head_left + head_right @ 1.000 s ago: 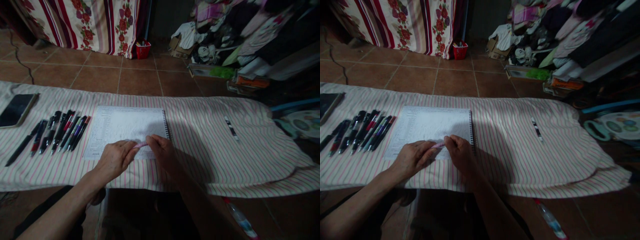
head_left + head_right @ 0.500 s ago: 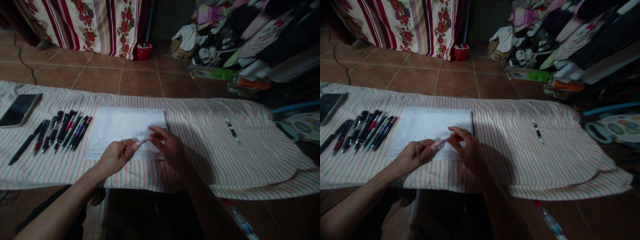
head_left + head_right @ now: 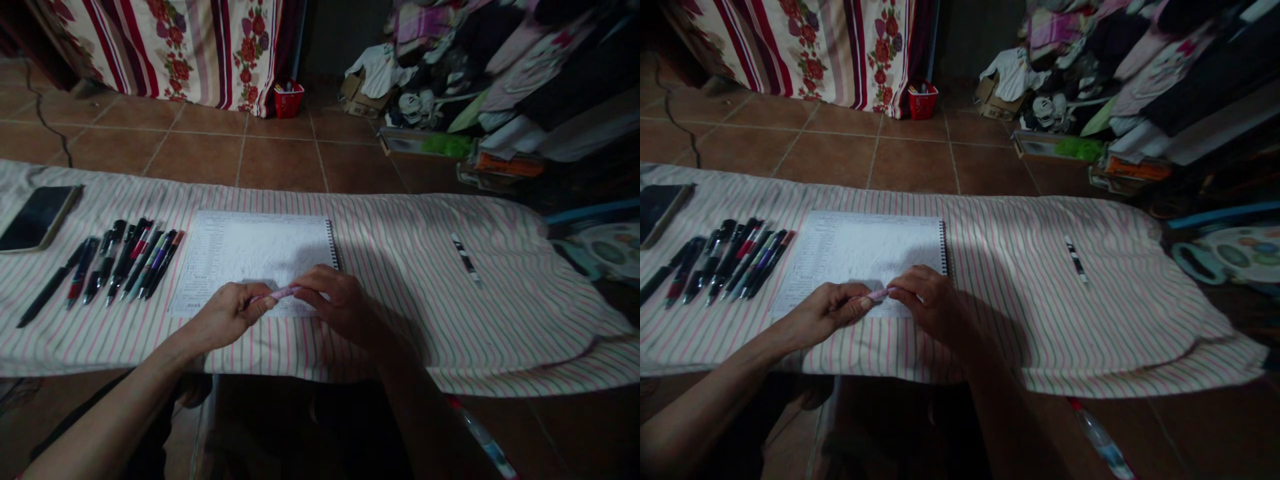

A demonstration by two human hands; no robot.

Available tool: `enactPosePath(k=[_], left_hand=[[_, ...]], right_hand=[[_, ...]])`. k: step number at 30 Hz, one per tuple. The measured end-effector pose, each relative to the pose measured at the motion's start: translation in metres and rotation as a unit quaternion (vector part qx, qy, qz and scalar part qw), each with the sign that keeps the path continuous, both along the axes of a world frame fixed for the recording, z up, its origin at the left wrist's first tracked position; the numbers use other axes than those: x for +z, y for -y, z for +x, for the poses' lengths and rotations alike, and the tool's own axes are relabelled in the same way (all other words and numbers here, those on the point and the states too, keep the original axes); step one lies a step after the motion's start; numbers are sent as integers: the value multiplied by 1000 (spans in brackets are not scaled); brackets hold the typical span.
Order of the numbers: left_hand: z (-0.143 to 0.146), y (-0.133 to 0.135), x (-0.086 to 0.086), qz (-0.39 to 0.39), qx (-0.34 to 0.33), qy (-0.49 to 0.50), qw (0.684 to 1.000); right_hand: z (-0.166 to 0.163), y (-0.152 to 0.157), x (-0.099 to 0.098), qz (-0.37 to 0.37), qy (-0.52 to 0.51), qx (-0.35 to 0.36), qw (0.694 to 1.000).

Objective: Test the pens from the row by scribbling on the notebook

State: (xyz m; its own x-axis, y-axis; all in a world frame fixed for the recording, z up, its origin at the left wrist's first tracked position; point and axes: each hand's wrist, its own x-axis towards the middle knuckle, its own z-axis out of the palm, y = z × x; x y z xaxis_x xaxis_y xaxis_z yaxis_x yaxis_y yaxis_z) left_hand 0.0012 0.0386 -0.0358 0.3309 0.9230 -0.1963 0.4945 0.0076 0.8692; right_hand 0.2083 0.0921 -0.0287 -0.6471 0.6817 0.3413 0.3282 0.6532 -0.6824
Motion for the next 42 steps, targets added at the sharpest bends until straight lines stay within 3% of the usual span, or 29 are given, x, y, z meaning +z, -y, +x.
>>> enactPosePath(k=[4, 7, 25, 29, 34, 42], left_hand=[[-2, 2, 3, 14, -16, -43, 999], [-2, 3, 7, 29, -27, -60, 997], [-4, 6, 8, 196, -68, -175, 963], [-3, 4, 8, 143, -42, -155, 977], [2, 1, 7, 39, 2, -43, 998], [2, -1, -6, -71, 23, 123, 990]], right_hand=[[-3, 5, -1, 52, 34, -4, 998], [-7, 8, 0, 51, 43, -8, 998], [-23, 17, 2, -142, 74, -120, 980], [-20, 16, 0, -137, 83, -130, 978], [-15, 11, -3, -167, -55, -140, 975], [-14, 11, -4, -243, -117, -162, 949]])
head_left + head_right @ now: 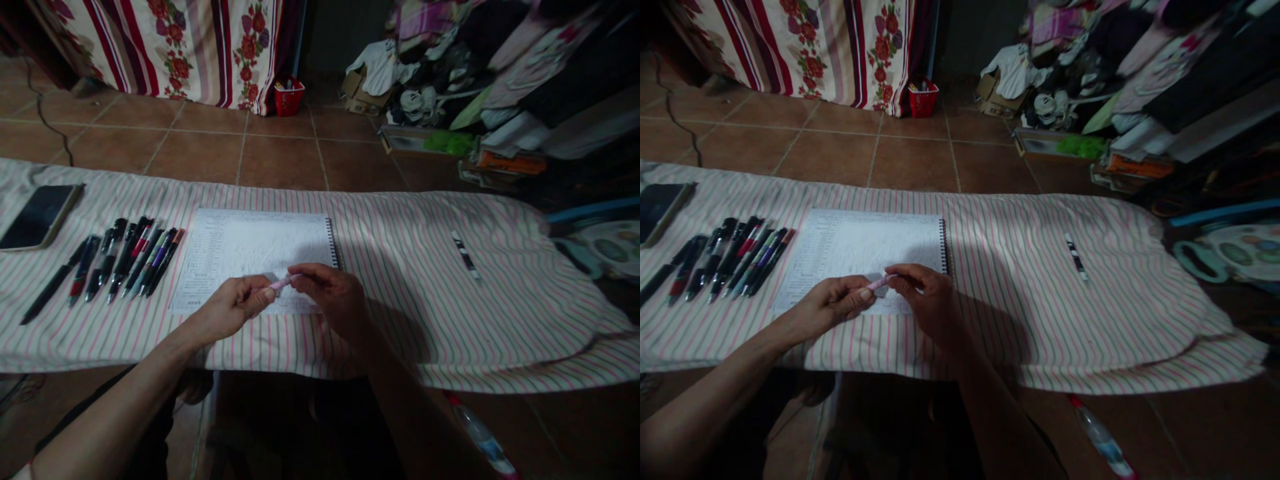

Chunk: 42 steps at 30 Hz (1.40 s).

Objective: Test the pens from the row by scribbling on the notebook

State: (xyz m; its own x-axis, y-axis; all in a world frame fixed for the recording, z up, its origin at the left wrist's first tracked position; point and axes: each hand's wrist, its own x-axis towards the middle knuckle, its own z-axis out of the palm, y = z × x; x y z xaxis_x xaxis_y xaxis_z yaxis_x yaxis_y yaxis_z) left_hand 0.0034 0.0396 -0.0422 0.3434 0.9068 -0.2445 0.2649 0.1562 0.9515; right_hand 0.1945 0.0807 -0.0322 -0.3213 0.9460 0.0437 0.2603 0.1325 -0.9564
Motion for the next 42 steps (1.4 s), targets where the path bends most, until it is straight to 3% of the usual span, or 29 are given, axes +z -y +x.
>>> enactPosePath(k=[4, 15, 19, 27, 31, 35, 42], left_hand=[[-1, -2, 3, 27, -7, -39, 999], [-4, 0, 13, 131, -33, -208, 969], [-4, 1, 14, 165, -53, -263, 949], [-8, 1, 14, 226, -70, -309, 921], [-9, -3, 12, 167, -40, -287, 942], [-6, -5, 5, 112, -12, -199, 974], [-4, -5, -5, 31, 10, -41, 999]], right_hand=[[1, -1, 1, 19, 35, 8, 999], [-3, -1, -2, 178, 178, 58, 966], [-6, 3, -1, 144, 218, 54, 964], [-13, 3, -5, 15, 177, 36, 983], [-10, 0, -7, 15, 117, 25, 993], [-6, -2, -10, 6, 10, 1, 1000], [-6, -2, -7, 16, 3, -19, 1000]])
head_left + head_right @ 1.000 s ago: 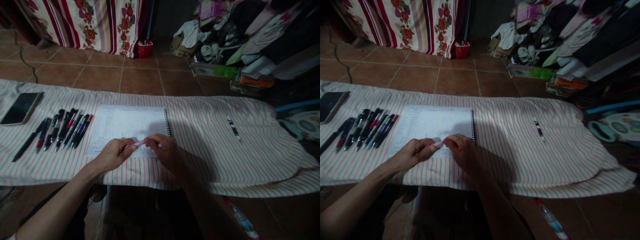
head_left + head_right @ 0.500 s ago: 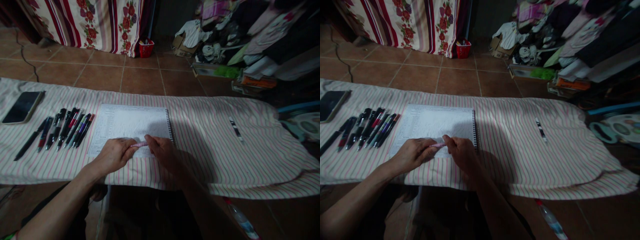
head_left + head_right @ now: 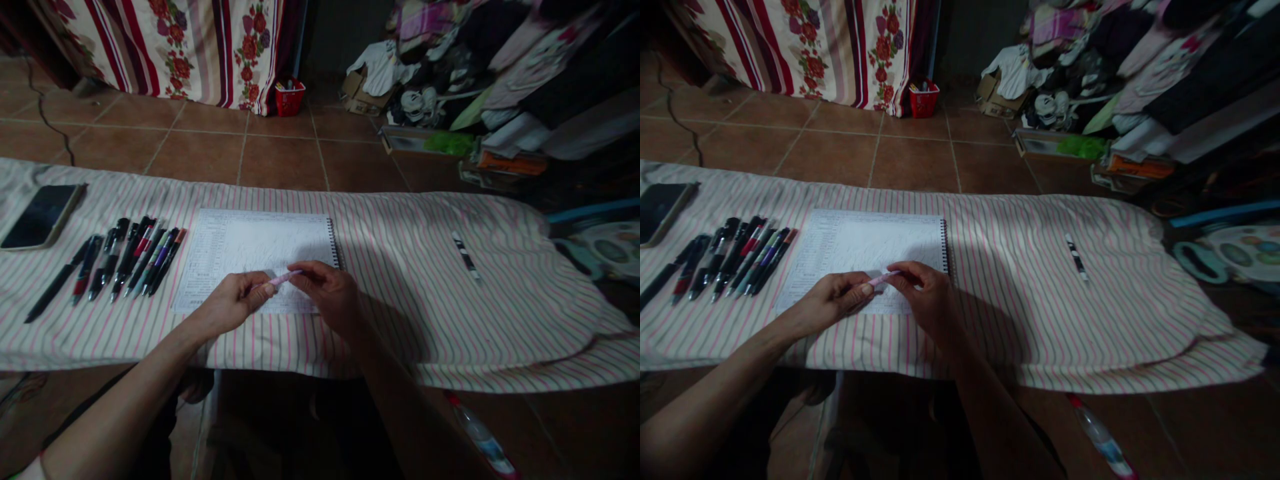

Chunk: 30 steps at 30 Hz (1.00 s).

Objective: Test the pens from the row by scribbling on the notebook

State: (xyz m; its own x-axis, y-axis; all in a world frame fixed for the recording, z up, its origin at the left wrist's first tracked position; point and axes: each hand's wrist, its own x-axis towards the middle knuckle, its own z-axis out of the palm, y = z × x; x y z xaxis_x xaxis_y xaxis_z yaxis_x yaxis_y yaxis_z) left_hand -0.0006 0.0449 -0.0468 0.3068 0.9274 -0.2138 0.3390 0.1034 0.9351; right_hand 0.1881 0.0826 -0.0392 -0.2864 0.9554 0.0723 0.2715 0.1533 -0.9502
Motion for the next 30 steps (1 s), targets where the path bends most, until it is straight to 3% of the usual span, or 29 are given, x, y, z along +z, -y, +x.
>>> enactPosePath(k=[9, 19, 30], left_hand=[[-1, 1, 4, 13, -6, -42, 999], [2, 3, 14, 109, -33, -195, 974], [3, 4, 13, 239, -69, -332, 910]], right_hand=[[3, -1, 1, 12, 32, 20, 999], [0, 0, 5, 149, 189, 32, 970], [-5, -1, 2, 43, 223, 15, 974]])
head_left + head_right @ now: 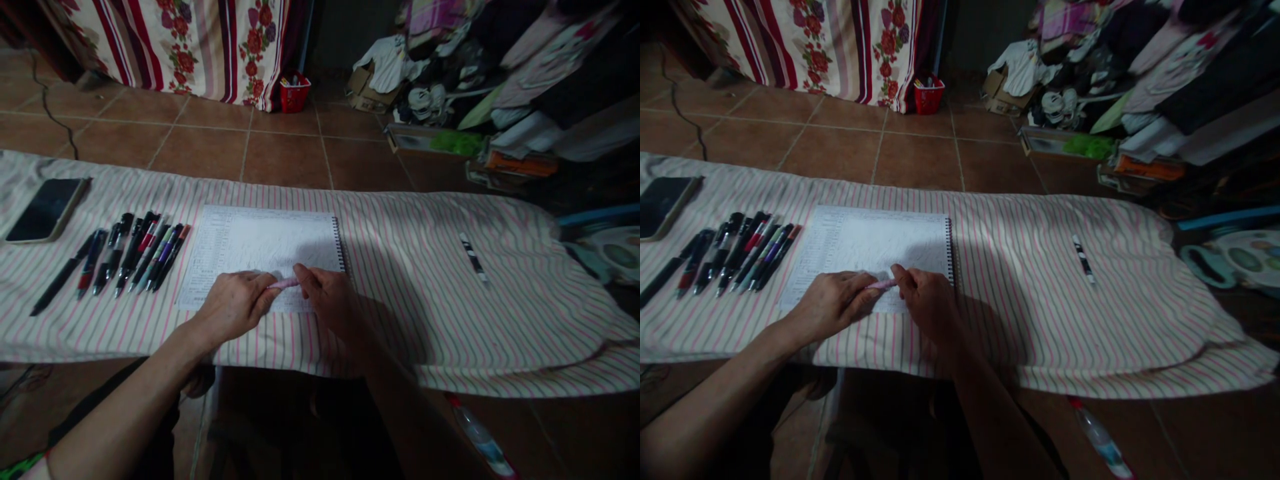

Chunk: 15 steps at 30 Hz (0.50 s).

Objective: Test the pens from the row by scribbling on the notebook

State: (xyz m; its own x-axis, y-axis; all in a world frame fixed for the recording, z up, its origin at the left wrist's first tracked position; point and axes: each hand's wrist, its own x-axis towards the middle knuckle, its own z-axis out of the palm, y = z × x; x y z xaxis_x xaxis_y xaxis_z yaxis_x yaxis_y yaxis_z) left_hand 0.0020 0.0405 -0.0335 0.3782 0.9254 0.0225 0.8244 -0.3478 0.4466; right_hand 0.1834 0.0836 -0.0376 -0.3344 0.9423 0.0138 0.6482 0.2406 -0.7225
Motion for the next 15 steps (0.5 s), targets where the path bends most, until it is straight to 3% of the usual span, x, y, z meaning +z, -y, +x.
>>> enactPosePath(k=[5, 11, 15], left_hand=[[-1, -4, 4, -47, 28, 35, 998], [3, -5, 1, -117, 81, 128, 981], [5, -4, -4, -144, 90, 199, 965]], right_hand=[[1, 0, -1, -43, -48, 1, 998], [4, -3, -6, -18, -194, -38, 980], [3, -5, -6, -36, -223, -46, 973]])
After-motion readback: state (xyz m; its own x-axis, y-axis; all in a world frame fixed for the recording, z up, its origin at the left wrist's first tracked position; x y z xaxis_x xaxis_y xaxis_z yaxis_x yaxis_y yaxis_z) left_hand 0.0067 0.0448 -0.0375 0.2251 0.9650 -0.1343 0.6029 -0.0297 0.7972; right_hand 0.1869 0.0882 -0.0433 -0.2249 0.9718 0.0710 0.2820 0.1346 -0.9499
